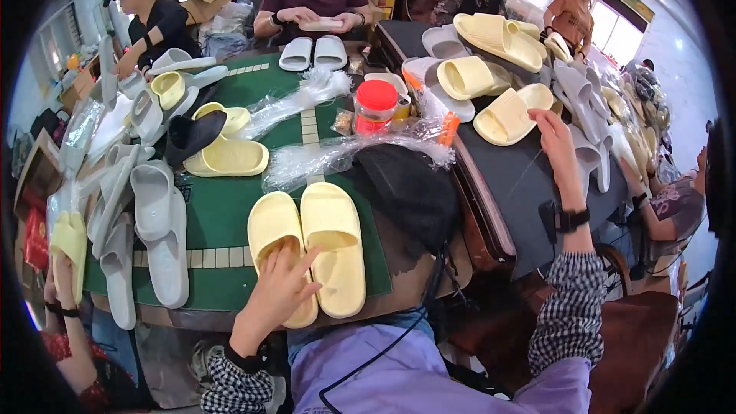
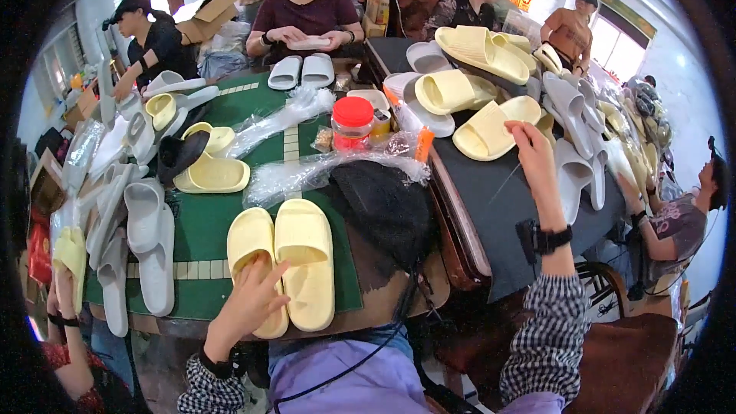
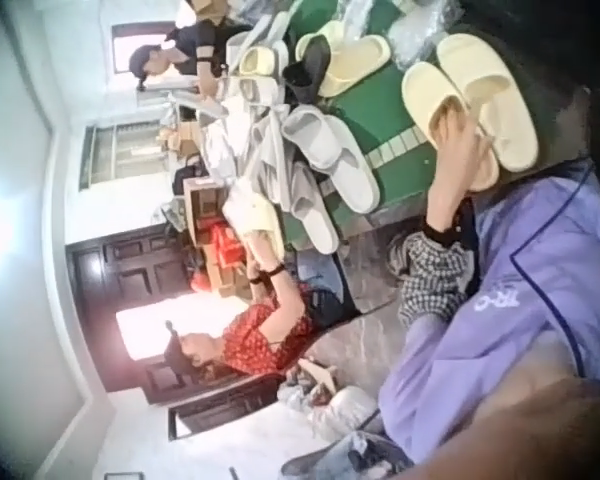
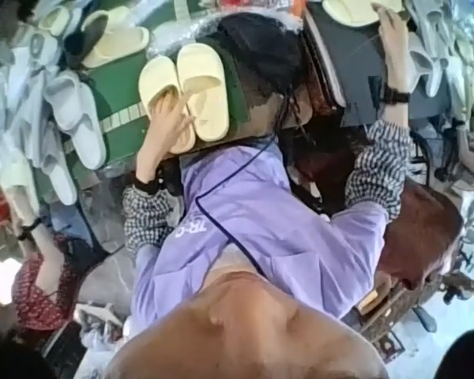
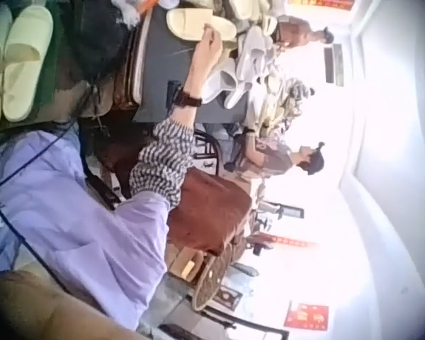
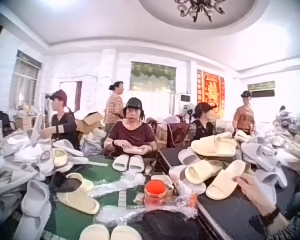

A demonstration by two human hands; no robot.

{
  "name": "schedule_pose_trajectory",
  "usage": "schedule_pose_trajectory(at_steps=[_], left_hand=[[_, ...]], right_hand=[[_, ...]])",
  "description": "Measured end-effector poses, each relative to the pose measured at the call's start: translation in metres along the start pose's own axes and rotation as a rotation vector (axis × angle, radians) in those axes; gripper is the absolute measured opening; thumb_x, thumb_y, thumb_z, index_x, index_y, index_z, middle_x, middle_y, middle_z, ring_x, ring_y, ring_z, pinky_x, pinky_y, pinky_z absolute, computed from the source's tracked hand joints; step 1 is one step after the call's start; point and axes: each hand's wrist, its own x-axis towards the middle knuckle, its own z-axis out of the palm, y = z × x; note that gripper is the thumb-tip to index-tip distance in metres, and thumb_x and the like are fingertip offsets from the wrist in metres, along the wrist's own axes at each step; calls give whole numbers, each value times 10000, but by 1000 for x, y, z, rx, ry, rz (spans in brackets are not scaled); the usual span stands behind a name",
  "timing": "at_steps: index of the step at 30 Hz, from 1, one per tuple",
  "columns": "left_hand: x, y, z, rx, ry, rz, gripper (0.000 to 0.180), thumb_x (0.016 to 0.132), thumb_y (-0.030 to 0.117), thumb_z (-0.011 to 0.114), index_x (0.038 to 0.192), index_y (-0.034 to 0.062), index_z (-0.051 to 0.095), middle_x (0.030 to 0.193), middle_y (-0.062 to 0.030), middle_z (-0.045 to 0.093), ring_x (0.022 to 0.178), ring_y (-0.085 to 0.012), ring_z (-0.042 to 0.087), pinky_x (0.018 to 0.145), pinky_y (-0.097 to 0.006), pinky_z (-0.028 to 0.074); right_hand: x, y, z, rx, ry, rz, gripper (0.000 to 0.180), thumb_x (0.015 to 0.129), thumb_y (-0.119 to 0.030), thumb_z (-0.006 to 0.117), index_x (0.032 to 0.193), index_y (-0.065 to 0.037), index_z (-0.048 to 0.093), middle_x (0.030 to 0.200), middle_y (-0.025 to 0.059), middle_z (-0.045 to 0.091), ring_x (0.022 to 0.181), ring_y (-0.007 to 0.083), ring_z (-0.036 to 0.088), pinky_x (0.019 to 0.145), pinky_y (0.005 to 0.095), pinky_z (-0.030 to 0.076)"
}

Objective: The recorder is inspecting, handling, and pairing slippers at a manufacturing table.

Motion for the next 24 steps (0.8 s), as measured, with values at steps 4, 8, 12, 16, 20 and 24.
schedule_pose_trajectory(at_steps=[4,8,12,16,20,24], left_hand=[[2,1,12,107,23,11,689,916,329,672,1518,164,381,1432,-333,372,1333,-499,357,1119,-543,297],[1,0,17,147,31,2,675,927,383,640,1514,166,387,1445,-337,360,1346,-496,346,1113,-563,274],[-2,-3,23,172,56,-1,645,948,431,587,1509,173,401,1457,-341,361,1363,-493,339,1115,-559,268],[-3,-5,29,167,126,27,632,950,436,579,1505,185,412,1461,-343,370,1362,-496,350,1111,-560,274],[-3,-3,30,203,116,3,635,909,412,630,1463,148,467,1447,-324,389,1357,-490,359,1125,-567,274],[-3,-1,28,201,140,12,630,910,407,628,1461,148,469,1447,-322,392,1359,-487,360,1126,-567,274]], right_hand=[[58,68,24,-464,205,-67,454,935,-352,617,1286,-65,632,1126,187,697,1051,291,661,924,383,492],[93,93,42,-337,-21,141,610,831,-471,678,1275,-54,634,1096,209,710,1043,352,676,934,429,504],[119,99,37,-493,-54,139,452,804,-422,691,1063,-54,729,906,173,729,850,299,709,782,397,528],[141,91,20,-291,-141,231,413,791,-398,716,887,4,725,733,66,680,652,165,630,639,332,494],[142,73,20,-257,-359,195,383,826,-328,748,936,38,717,755,32,659,677,123,602,620,296,476],[143,62,50,-201,-284,185,477,877,-302,732,1209,28,642,938,46,689,798,119,616,688,273,498]])
